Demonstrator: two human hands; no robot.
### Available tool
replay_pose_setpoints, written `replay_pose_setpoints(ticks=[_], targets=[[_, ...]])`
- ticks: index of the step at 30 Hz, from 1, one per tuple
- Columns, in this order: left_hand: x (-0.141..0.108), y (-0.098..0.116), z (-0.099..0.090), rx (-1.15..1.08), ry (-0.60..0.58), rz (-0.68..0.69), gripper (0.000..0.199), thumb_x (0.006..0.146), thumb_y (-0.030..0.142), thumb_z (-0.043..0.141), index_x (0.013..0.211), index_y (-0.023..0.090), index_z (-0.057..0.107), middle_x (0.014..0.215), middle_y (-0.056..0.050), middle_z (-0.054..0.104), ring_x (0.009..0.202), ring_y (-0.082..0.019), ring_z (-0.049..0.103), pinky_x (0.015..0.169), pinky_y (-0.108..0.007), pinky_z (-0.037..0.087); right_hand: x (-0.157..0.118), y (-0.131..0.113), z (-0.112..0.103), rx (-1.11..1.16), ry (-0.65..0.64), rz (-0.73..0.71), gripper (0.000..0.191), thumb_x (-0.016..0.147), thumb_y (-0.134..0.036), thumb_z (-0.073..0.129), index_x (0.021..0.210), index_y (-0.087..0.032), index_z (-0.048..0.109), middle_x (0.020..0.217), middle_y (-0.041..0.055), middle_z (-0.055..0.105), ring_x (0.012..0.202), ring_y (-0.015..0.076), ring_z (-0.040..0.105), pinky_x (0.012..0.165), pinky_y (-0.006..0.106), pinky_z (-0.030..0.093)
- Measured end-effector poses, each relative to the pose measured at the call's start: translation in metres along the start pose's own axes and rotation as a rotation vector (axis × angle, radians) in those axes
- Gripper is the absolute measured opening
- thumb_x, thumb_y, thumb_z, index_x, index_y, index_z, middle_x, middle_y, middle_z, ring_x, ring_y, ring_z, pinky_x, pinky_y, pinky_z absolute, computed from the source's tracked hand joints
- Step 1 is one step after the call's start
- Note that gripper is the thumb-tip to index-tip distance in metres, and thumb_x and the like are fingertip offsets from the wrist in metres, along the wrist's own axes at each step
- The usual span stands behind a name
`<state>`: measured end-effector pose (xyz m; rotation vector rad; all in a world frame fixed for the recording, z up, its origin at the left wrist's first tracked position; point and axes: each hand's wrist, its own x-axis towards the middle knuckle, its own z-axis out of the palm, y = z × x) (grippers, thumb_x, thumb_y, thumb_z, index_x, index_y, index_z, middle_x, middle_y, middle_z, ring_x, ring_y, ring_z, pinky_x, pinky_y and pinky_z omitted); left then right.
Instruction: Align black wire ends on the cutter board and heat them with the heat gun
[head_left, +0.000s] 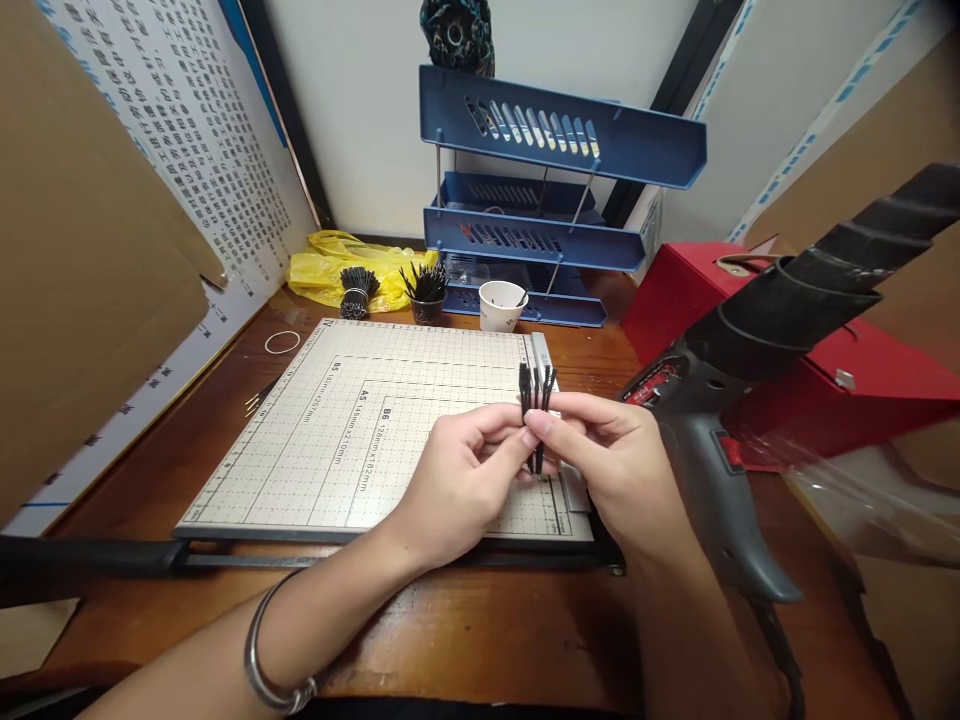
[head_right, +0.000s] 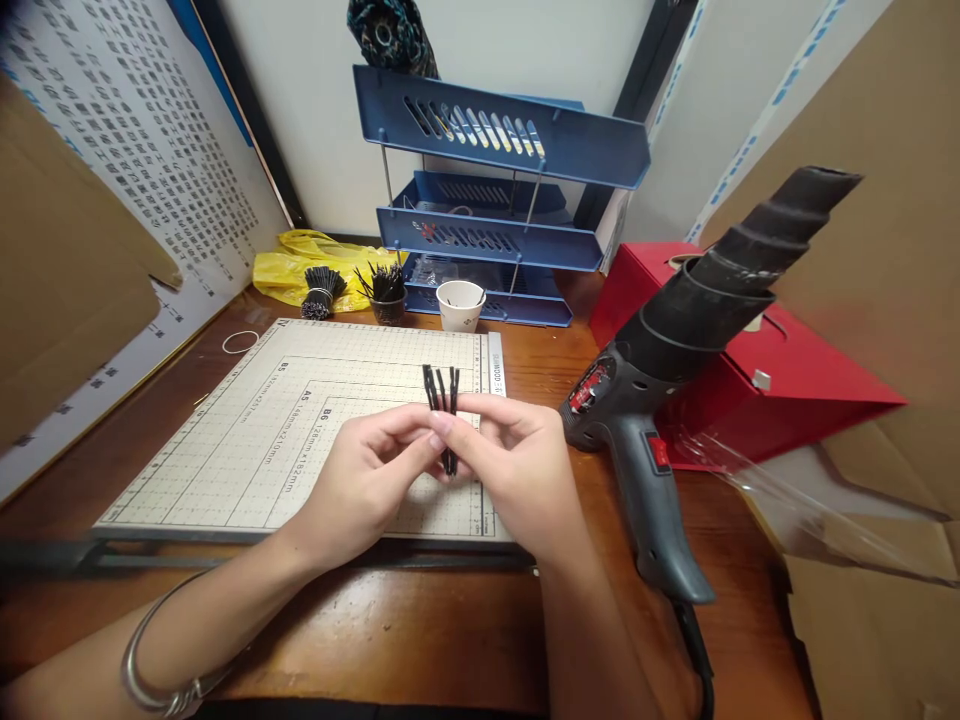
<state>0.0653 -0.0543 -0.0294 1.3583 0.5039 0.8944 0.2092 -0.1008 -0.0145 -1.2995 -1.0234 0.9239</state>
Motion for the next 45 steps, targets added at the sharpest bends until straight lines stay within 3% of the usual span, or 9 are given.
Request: replay_pose_setpoints(ticks=[4,10,16,23,35,45], targets=[[-0.002,-0.001,0.000,0.083,0.027,0.093,0.016,0.098,0.022,0.063,0.098,0.015,0.078,0.088,-0.005,0.076,0.082,-0.015,0.071,0.075,-0.022,0.058,-0.003,0.005,0.002,0.132,0.087,-0.136,0.016,0.079,-0.033,0.082,0.093,-0.025,0.081,0.052,-0.0044,0.055,0.054,0.0111,0.058,0.056,0.024,0.053],[-0.005,0.003,0.002,0.136,-0.041,0.101,0.015,0.097,0.017,0.063,0.096,0.015,0.079,0.084,-0.003,0.078,0.078,-0.014,0.073,0.077,-0.022,0.059,-0.005,0.005,0.001,0.194,0.126,-0.217,0.007,0.081,-0.029,0.082,0.083,-0.023,0.078,0.047,-0.0060,0.054,0.041,0.0072,0.051,0.042,0.019,0.044],[-0.006,0.005,0.003,0.133,-0.100,0.082,0.016,0.095,0.015,0.064,0.088,0.014,0.079,0.079,-0.004,0.077,0.075,-0.015,0.073,0.074,-0.022,0.060,-0.006,0.003,0.000,0.234,0.020,-0.069,0.019,0.082,-0.038,0.079,0.088,-0.023,0.070,0.049,-0.0071,0.051,0.039,0.0107,0.051,0.037,0.023,0.047],[-0.008,0.004,0.002,0.008,-0.145,-0.021,0.020,0.098,0.024,0.064,0.090,0.015,0.080,0.076,-0.005,0.077,0.069,-0.016,0.073,0.070,-0.025,0.061,-0.006,-0.003,0.003,0.285,-0.016,0.047,0.031,0.077,-0.043,0.080,0.089,-0.022,0.060,0.047,-0.0105,0.046,0.033,0.0103,0.045,0.030,0.024,0.045],[-0.006,0.005,0.002,-0.057,-0.137,-0.084,0.017,0.096,0.025,0.069,0.089,0.014,0.081,0.080,-0.006,0.079,0.066,-0.015,0.074,0.067,-0.023,0.061,-0.004,-0.001,0.001,0.345,-0.043,0.061,0.028,0.081,-0.042,0.079,0.088,-0.023,0.061,0.049,-0.0103,0.047,0.033,0.0080,0.042,0.030,0.021,0.043],[-0.007,0.006,0.002,-0.053,-0.138,-0.105,0.019,0.095,0.026,0.069,0.087,0.014,0.080,0.078,-0.007,0.078,0.067,-0.016,0.073,0.068,-0.026,0.062,-0.003,-0.002,0.000,0.305,-0.009,0.085,0.027,0.080,-0.042,0.079,0.083,-0.020,0.064,0.049,-0.0109,0.031,0.039,0.0050,0.030,0.037,0.020,0.033]])
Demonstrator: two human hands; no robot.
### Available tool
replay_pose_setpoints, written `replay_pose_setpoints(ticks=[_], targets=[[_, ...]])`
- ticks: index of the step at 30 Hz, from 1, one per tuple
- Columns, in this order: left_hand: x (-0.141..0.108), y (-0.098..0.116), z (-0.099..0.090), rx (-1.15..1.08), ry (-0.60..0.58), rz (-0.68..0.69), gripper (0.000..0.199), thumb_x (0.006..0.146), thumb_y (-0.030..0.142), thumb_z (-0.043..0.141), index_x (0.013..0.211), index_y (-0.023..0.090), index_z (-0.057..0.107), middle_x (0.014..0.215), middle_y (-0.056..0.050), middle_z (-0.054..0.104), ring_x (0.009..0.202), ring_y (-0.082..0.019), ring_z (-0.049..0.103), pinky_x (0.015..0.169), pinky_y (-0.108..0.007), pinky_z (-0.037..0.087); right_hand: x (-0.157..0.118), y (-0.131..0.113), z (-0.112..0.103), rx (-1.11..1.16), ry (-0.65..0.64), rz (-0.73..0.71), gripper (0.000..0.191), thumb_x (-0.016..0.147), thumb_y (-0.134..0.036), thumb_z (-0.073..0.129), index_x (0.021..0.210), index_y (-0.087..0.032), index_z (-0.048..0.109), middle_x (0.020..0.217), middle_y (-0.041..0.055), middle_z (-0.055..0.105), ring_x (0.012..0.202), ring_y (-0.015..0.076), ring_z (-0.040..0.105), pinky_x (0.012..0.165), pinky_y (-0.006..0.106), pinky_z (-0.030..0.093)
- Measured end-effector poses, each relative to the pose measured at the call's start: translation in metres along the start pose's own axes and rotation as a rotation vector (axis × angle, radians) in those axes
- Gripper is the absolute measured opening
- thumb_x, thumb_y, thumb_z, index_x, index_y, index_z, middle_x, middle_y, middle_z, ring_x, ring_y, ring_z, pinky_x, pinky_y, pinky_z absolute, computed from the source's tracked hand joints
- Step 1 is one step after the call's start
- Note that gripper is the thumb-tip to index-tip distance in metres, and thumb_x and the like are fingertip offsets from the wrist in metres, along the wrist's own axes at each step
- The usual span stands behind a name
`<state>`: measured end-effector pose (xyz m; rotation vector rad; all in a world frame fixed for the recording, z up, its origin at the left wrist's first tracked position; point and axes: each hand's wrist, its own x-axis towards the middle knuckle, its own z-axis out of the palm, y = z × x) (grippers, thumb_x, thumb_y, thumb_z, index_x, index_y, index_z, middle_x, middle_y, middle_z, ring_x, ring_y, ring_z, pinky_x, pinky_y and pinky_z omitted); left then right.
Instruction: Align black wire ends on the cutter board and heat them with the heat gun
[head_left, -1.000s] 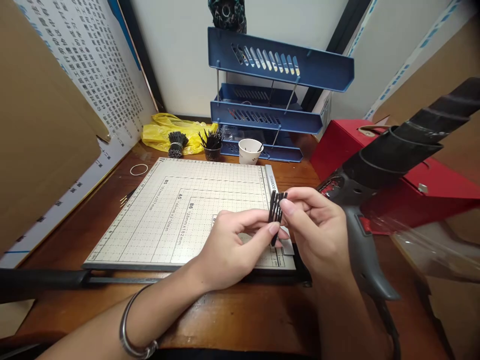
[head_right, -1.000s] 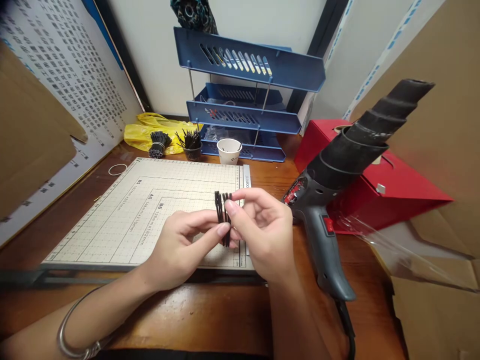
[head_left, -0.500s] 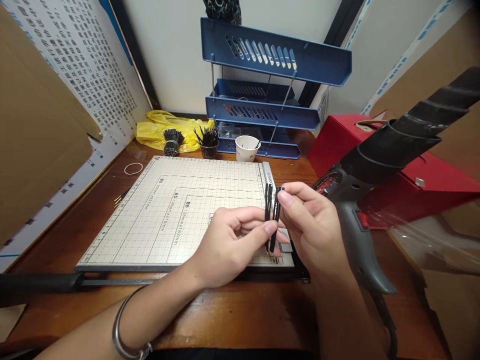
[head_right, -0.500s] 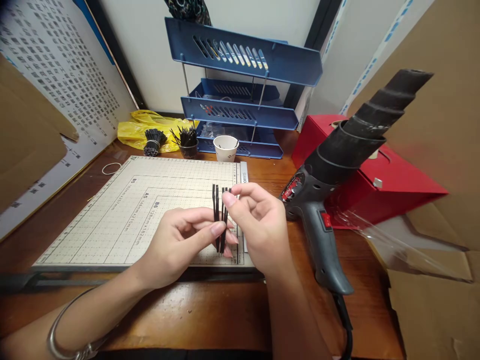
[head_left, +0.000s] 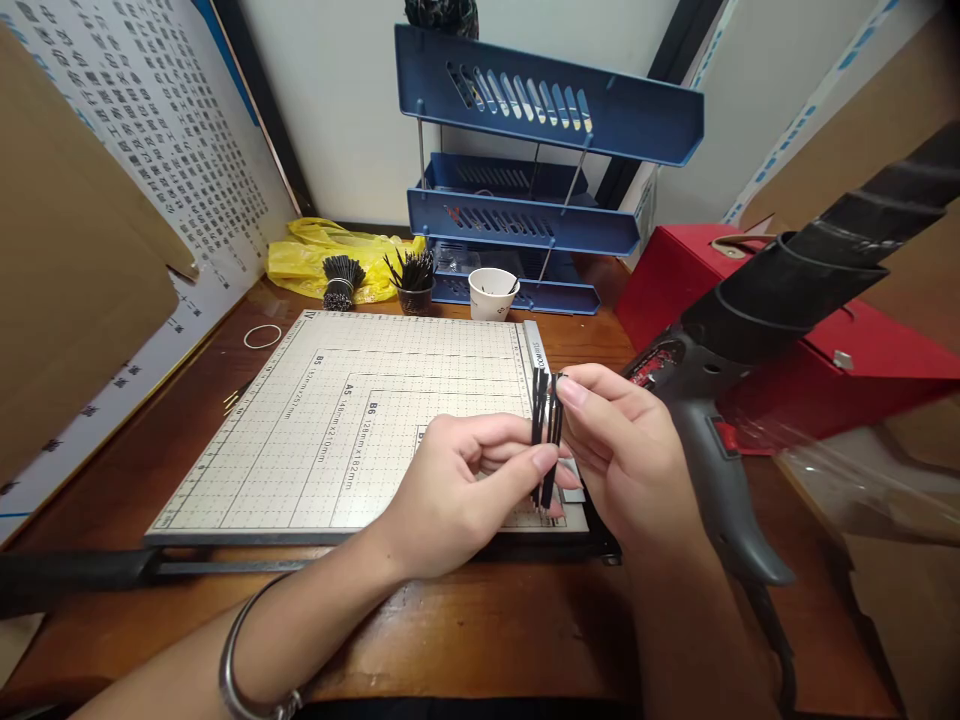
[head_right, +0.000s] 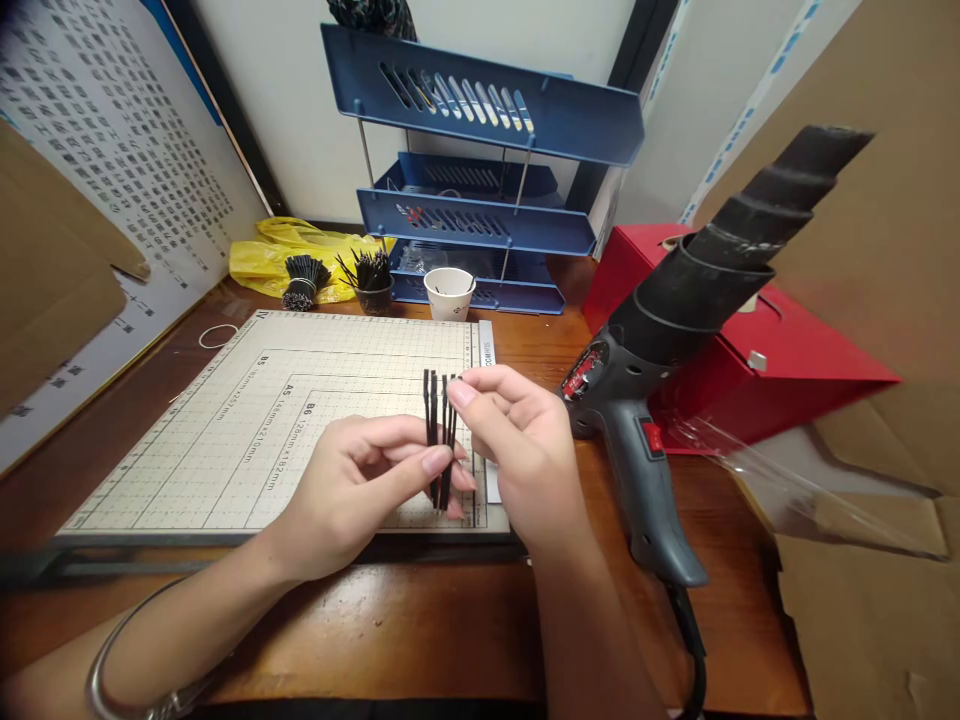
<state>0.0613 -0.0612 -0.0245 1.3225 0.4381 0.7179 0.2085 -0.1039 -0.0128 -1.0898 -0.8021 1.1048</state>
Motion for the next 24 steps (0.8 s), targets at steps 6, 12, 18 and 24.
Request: replay_pose_setpoints(ticks=[6,12,18,24], targets=[[0.000,-0.001,0.002,-0.065,0.011,0.015,0.012,0.095,0.021,0.070,0.092,0.015,0.080,0.078,-0.004,0.078,0.066,-0.014,0.073,0.069,-0.023,0.061,0.000,0.002,-0.002,-0.050,-0.052,-0.054,0.037,0.086,-0.050,0.071,0.109,-0.021,0.066,0.053,-0.0094,0.033,0.045,0.0064,0.027,0.040,0.020,0.025],[0.003,-0.001,-0.001,-0.014,0.307,0.176,0.010,0.094,0.024,0.073,0.094,0.017,0.080,0.090,-0.004,0.082,0.085,-0.018,0.078,0.083,-0.025,0.062,0.001,0.006,0.000,-0.215,0.014,-0.122,0.042,0.088,-0.060,0.068,0.106,-0.022,0.062,0.057,-0.0073,0.049,0.046,0.0075,0.040,0.044,0.021,0.032],[0.008,-0.001,-0.008,-0.018,0.368,0.123,0.018,0.090,0.031,0.077,0.103,0.021,0.083,0.124,-0.005,0.076,0.124,-0.025,0.069,0.110,-0.034,0.053,-0.002,0.009,0.005,-0.623,-0.071,-0.321,0.039,0.098,-0.050,0.058,0.075,-0.019,0.061,0.066,-0.0013,0.059,0.061,0.0092,0.053,0.057,0.022,0.043],[0.009,-0.003,-0.010,-0.103,0.267,0.072,0.021,0.093,0.035,0.075,0.107,0.022,0.083,0.128,-0.006,0.074,0.128,-0.026,0.066,0.116,-0.038,0.047,-0.001,0.018,-0.001,-0.642,-0.020,-0.362,0.024,0.097,-0.046,0.063,0.099,-0.022,0.060,0.083,-0.0022,0.066,0.065,0.0089,0.059,0.058,0.021,0.046]])
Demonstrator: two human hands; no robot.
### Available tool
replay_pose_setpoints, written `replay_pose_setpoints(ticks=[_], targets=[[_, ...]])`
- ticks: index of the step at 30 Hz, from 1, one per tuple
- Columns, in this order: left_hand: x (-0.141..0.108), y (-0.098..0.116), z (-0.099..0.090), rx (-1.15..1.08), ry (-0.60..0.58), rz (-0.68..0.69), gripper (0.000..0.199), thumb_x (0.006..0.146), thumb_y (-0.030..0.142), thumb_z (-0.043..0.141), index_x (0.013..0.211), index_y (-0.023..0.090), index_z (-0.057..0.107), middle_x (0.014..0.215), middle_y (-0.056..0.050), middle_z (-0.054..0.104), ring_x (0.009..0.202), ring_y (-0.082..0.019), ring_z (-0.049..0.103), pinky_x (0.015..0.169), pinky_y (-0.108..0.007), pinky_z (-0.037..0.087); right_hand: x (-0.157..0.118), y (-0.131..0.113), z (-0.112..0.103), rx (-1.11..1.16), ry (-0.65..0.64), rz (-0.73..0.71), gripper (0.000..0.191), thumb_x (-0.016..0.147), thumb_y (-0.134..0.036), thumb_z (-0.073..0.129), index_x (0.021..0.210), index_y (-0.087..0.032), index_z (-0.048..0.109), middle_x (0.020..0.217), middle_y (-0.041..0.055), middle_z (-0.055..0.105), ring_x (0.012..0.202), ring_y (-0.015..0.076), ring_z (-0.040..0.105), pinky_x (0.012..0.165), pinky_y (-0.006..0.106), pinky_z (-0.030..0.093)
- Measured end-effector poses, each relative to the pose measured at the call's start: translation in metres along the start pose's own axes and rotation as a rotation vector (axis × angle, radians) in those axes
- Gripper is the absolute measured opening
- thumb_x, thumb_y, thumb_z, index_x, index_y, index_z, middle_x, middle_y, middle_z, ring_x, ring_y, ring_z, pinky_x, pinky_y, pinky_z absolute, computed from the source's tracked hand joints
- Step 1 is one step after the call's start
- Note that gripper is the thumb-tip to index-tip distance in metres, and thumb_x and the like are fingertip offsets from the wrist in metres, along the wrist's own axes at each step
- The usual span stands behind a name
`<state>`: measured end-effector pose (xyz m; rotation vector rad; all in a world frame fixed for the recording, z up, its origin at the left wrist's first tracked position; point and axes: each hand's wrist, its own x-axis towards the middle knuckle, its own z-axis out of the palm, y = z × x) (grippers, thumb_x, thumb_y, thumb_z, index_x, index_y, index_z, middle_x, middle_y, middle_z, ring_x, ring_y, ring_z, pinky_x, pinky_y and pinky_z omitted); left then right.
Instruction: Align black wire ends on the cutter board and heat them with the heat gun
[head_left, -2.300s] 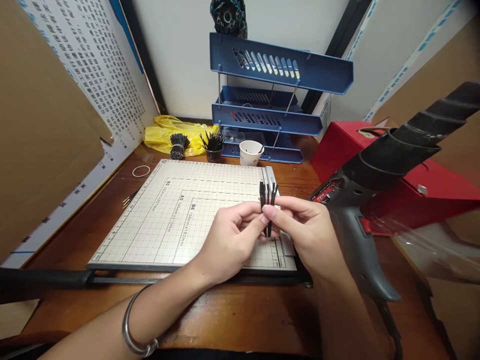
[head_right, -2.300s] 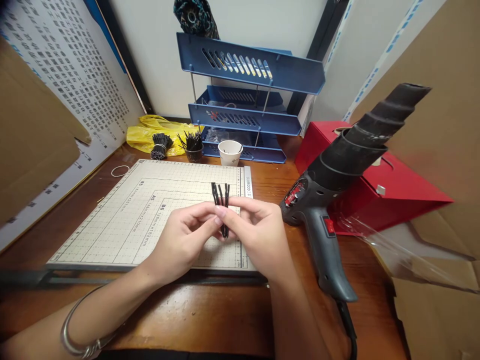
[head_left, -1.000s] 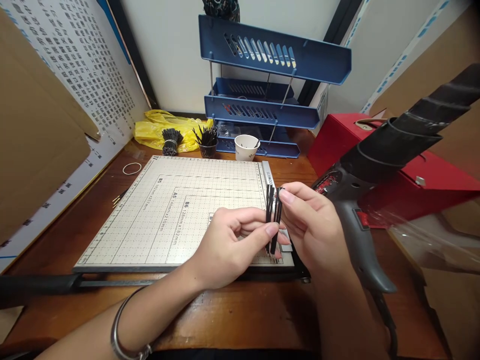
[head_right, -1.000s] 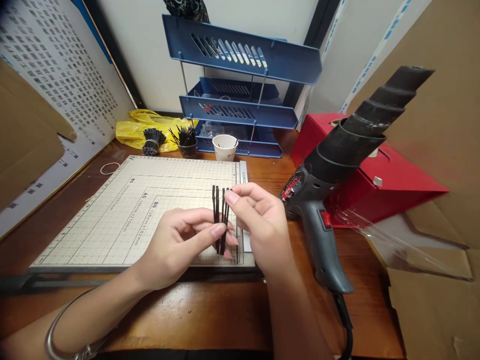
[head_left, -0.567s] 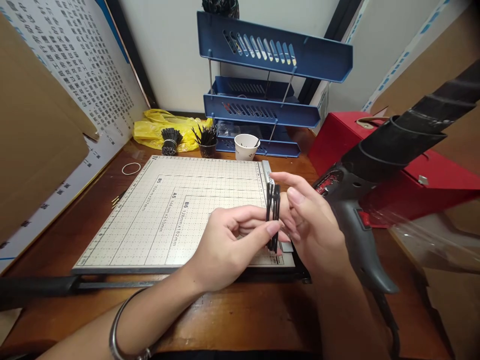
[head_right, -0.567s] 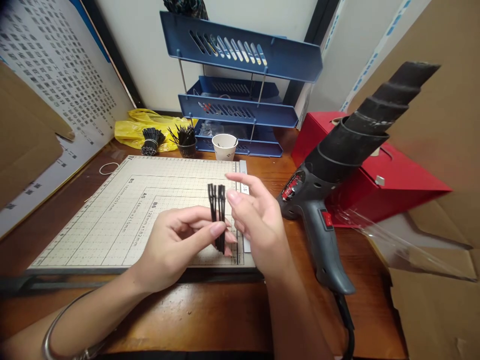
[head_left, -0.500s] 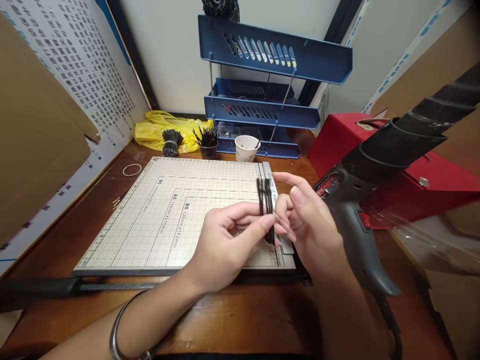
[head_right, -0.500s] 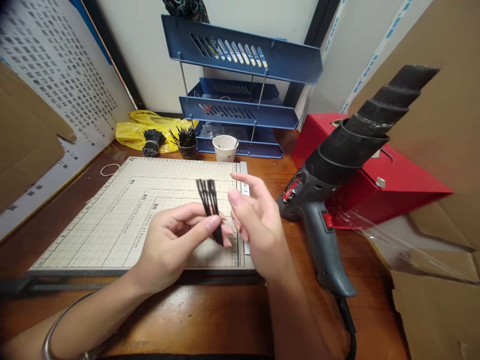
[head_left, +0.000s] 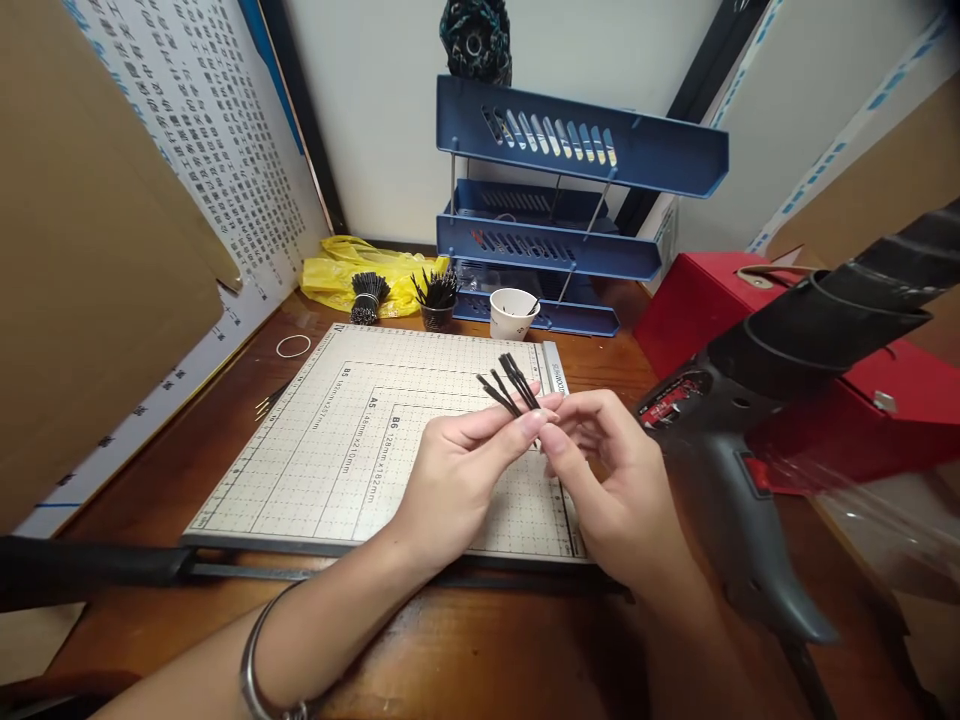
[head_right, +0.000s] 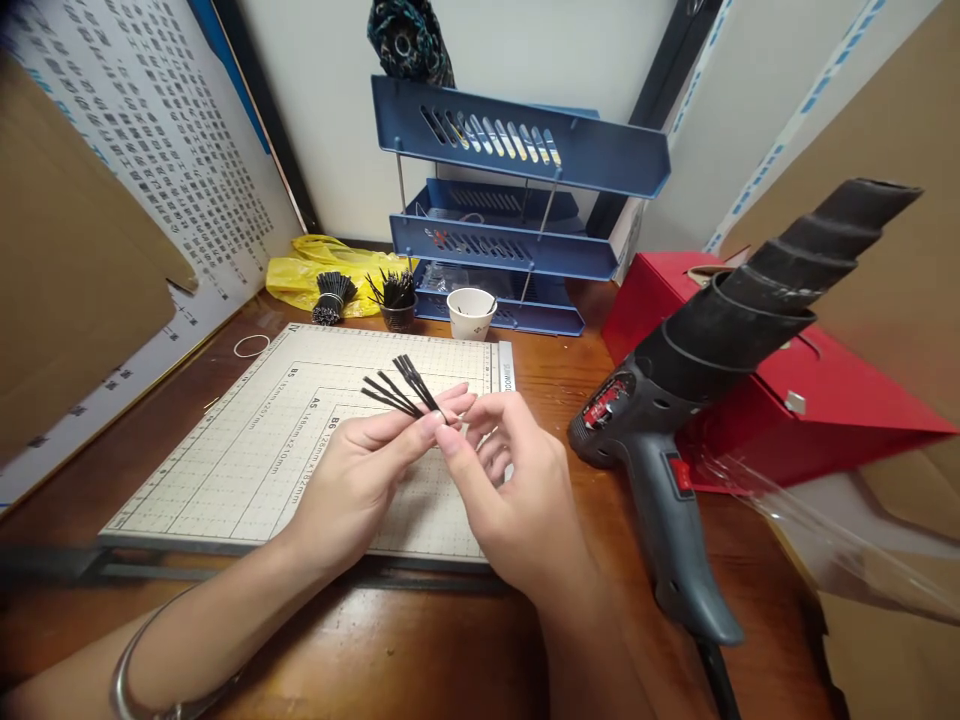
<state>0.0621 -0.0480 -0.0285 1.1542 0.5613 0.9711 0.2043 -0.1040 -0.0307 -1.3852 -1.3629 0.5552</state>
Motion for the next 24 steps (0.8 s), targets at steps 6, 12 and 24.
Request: replay_pose_setpoints(ticks=[6,12,24], targets=[[0.000,0.005,-0.002,0.035,-0.031,0.002,0.018,0.092,0.033,0.075,0.097,0.019,0.085,0.125,-0.010,0.075,0.113,-0.027,0.069,0.097,-0.035,0.054,0.000,-0.002,-0.003,0.015,-0.171,-0.158,0.034,0.106,-0.034,0.047,0.082,-0.020,0.066,0.068,-0.0046,0.062,0.061,0.0047,0.056,0.059,0.017,0.043],[-0.001,0.003,-0.005,-0.122,-0.145,-0.039,0.022,0.095,0.032,0.073,0.107,0.017,0.083,0.062,0.000,0.063,0.067,-0.014,0.060,0.077,-0.029,0.051,0.001,-0.007,-0.004,0.022,-0.226,-0.209,0.042,0.106,-0.030,0.047,0.071,-0.017,0.066,0.067,-0.0026,0.063,0.061,0.0044,0.056,0.058,0.017,0.041],[-0.005,0.003,-0.006,-0.133,-0.271,-0.104,0.032,0.096,0.042,0.068,0.085,0.015,0.082,0.055,-0.002,0.065,0.057,-0.016,0.064,0.075,-0.031,0.054,-0.007,-0.006,-0.010,0.261,-0.405,0.091,0.044,0.104,-0.044,0.051,0.073,-0.017,0.068,0.061,0.0014,0.067,0.057,0.0096,0.056,0.056,0.022,0.042]])
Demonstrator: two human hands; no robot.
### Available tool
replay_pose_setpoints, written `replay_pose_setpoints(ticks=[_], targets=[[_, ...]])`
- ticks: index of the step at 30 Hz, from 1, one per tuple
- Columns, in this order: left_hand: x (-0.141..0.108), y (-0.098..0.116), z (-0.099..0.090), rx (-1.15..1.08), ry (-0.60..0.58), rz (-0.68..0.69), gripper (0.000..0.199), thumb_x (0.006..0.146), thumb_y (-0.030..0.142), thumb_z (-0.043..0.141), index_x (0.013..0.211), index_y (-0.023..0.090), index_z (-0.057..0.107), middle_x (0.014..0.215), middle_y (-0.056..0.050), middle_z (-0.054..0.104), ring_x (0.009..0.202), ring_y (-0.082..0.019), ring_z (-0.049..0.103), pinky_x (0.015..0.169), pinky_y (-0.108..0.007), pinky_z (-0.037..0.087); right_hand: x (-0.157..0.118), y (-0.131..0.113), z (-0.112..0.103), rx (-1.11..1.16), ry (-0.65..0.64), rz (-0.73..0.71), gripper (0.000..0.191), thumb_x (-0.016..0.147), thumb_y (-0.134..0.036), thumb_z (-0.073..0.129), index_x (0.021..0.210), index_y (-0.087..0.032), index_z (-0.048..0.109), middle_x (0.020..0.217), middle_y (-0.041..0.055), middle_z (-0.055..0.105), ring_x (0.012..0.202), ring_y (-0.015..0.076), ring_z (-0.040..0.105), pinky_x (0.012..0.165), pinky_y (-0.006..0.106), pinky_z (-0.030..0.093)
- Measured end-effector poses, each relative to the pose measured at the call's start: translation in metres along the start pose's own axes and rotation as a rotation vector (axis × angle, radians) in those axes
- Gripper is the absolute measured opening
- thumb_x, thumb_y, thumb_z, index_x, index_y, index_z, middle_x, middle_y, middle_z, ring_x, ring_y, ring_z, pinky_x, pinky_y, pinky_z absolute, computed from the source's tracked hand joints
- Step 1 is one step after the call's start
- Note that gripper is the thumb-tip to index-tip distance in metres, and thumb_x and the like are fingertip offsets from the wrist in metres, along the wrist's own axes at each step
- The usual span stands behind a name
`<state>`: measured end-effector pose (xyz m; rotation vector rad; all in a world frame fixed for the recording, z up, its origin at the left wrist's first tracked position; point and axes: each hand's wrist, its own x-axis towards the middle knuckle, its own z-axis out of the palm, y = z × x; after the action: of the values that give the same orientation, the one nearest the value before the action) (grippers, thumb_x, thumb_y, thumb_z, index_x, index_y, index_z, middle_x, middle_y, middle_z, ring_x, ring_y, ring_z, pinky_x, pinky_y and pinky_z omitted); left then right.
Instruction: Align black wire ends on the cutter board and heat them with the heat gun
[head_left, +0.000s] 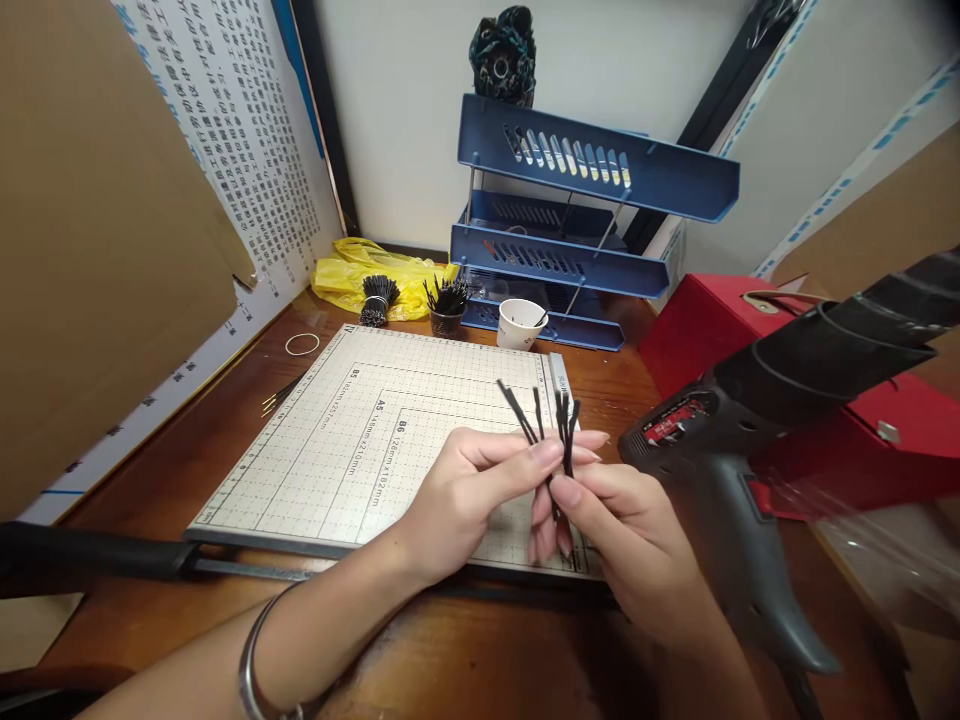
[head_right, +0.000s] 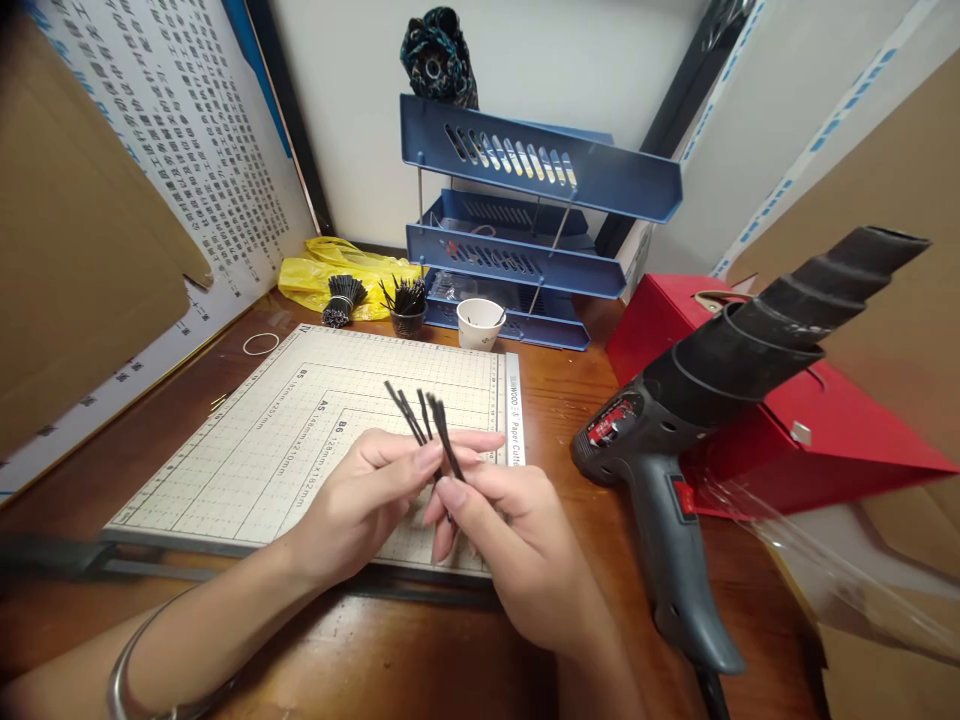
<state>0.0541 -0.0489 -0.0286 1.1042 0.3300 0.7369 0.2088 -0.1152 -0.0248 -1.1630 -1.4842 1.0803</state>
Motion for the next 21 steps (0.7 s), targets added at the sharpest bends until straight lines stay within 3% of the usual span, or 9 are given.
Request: replay_pose_setpoints(ticks=[2,5,8,12,17,21], targets=[[0.000,0.001,0.003,0.042,-0.024,0.004,0.040,0.097,0.042,0.067,0.069,0.015,0.077,0.056,-0.004,0.067,0.058,-0.017,0.067,0.085,-0.034,0.055,-0.006,0.002,0.002,0.080,0.001,0.083,0.046,0.102,-0.048,0.052,0.073,-0.017,0.066,0.059,0.0025,0.067,0.054,0.0106,0.056,0.054,0.023,0.042],[0.000,0.001,0.007,0.058,-0.032,-0.049,0.029,0.097,0.038,0.067,0.083,0.015,0.079,0.056,0.000,0.069,0.053,-0.016,0.067,0.087,-0.036,0.057,-0.016,0.006,0.005,0.167,0.011,0.162,0.050,0.102,-0.053,0.051,0.071,-0.016,0.063,0.057,0.0039,0.067,0.054,0.0110,0.057,0.054,0.023,0.043],[0.001,-0.002,0.009,0.051,-0.052,-0.128,0.028,0.097,0.039,0.068,0.102,0.014,0.078,0.054,0.002,0.066,0.055,-0.016,0.069,0.076,-0.032,0.058,-0.024,0.008,0.007,0.187,0.050,0.161,0.050,0.102,-0.053,0.050,0.074,-0.015,0.067,0.059,0.0042,0.067,0.056,0.0104,0.057,0.056,0.022,0.042],[0.001,-0.002,0.007,0.069,-0.123,-0.222,0.032,0.098,0.040,0.065,0.104,0.011,0.077,0.053,0.002,0.062,0.051,-0.013,0.065,0.058,-0.024,0.051,-0.031,0.009,0.009,0.154,0.074,0.168,0.053,0.104,-0.051,0.047,0.074,-0.015,0.071,0.062,0.0047,0.067,0.055,0.0088,0.057,0.052,0.020,0.038],[0.002,0.003,0.008,0.143,-0.182,-0.205,0.025,0.098,0.032,0.064,0.084,0.014,0.075,0.059,0.002,0.064,0.067,-0.011,0.065,0.081,-0.023,0.052,-0.046,0.006,0.014,0.260,0.112,0.300,0.049,0.101,-0.057,0.051,0.080,-0.015,0.064,0.053,-0.0018,0.055,0.042,0.0057,0.045,0.041,0.019,0.029],[0.002,0.005,0.011,0.174,-0.226,-0.213,0.035,0.096,0.030,0.066,0.063,0.016,0.063,0.064,0.002,0.063,0.078,-0.013,0.067,0.092,-0.025,0.052,-0.055,0.007,0.018,0.247,0.168,0.310,0.051,0.101,-0.060,0.049,0.080,-0.015,0.061,0.050,-0.0052,0.044,0.042,0.0047,0.036,0.042,0.018,0.026]])
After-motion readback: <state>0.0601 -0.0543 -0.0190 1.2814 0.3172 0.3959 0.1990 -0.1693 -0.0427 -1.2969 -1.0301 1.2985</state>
